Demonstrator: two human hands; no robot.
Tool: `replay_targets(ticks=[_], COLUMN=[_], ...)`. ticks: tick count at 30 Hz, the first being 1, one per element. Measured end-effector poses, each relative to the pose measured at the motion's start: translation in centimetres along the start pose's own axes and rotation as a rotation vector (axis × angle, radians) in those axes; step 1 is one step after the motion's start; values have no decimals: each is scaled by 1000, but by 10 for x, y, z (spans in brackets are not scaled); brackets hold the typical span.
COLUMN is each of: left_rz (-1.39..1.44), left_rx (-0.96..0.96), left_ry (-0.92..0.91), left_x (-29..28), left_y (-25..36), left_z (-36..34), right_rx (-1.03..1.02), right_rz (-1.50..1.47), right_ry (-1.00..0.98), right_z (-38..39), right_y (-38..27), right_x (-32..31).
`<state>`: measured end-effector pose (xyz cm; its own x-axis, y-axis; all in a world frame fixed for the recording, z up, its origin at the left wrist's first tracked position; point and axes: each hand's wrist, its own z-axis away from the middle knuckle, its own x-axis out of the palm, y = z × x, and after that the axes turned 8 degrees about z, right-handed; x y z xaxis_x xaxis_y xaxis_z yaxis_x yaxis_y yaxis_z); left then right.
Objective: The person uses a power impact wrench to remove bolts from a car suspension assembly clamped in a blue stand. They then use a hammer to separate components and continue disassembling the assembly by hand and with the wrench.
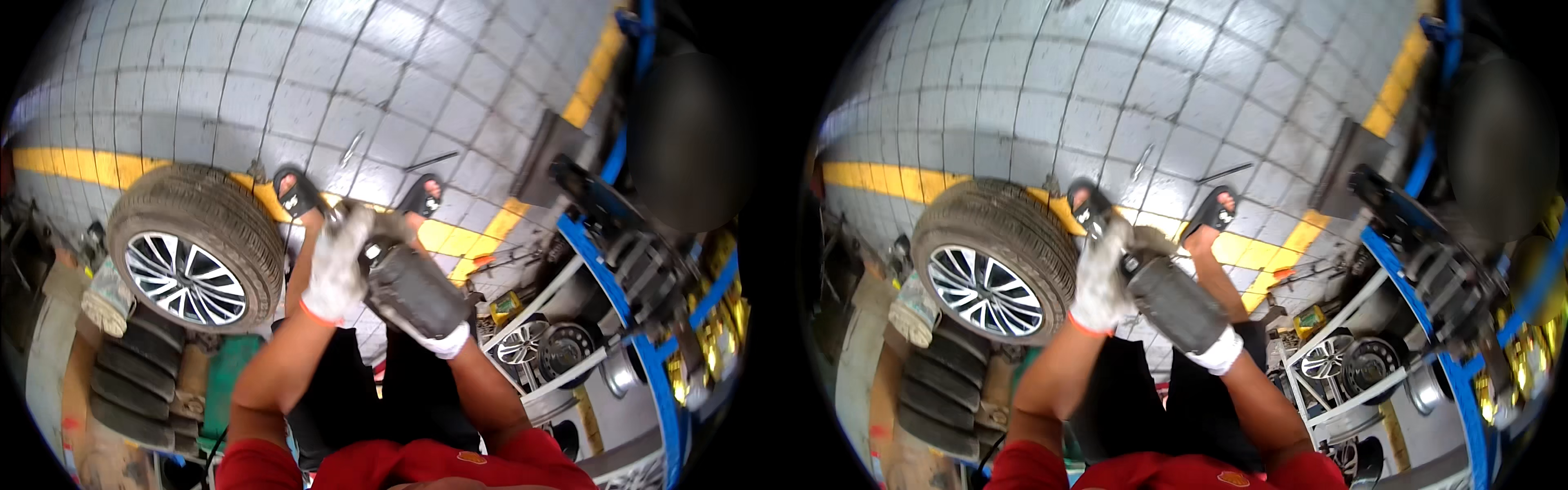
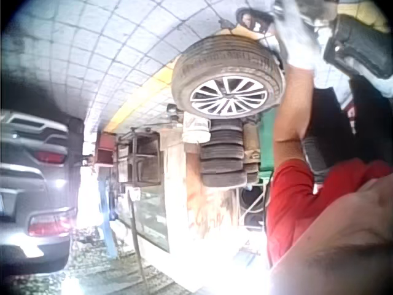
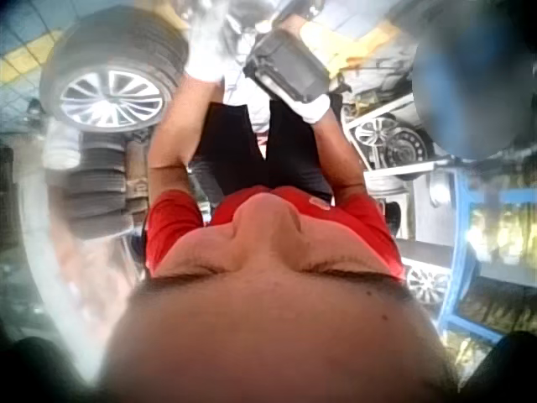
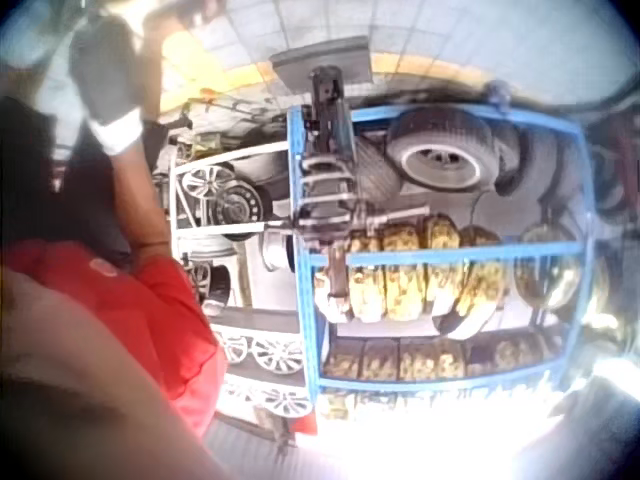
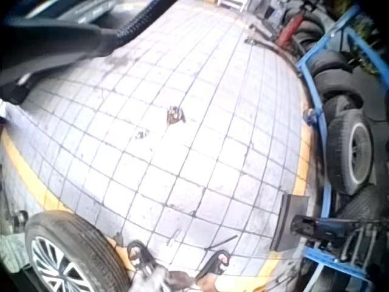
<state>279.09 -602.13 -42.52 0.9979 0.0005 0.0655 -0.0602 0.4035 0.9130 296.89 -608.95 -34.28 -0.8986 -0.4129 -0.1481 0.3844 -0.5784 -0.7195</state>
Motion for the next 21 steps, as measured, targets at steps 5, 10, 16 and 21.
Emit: replay_targets(ticks=[5,10,16,21], left_rz=[736,829,763,1009], left_rx=[-440,-386,-310,-370], left_ry=[275,41,-104,-229], left_x=[44,59,102,188], left_y=[219,387,540,569], left_z=[56,130,191,222], right_rx=[-28,-185,-660,-615], right_rz=[-888,-683,319,107], right_ry=[9,54,127,520], right_z=[89,222,303,421], right_y=[-138,-252,-289,-292], right_x=[-22,-61,-93,-118])
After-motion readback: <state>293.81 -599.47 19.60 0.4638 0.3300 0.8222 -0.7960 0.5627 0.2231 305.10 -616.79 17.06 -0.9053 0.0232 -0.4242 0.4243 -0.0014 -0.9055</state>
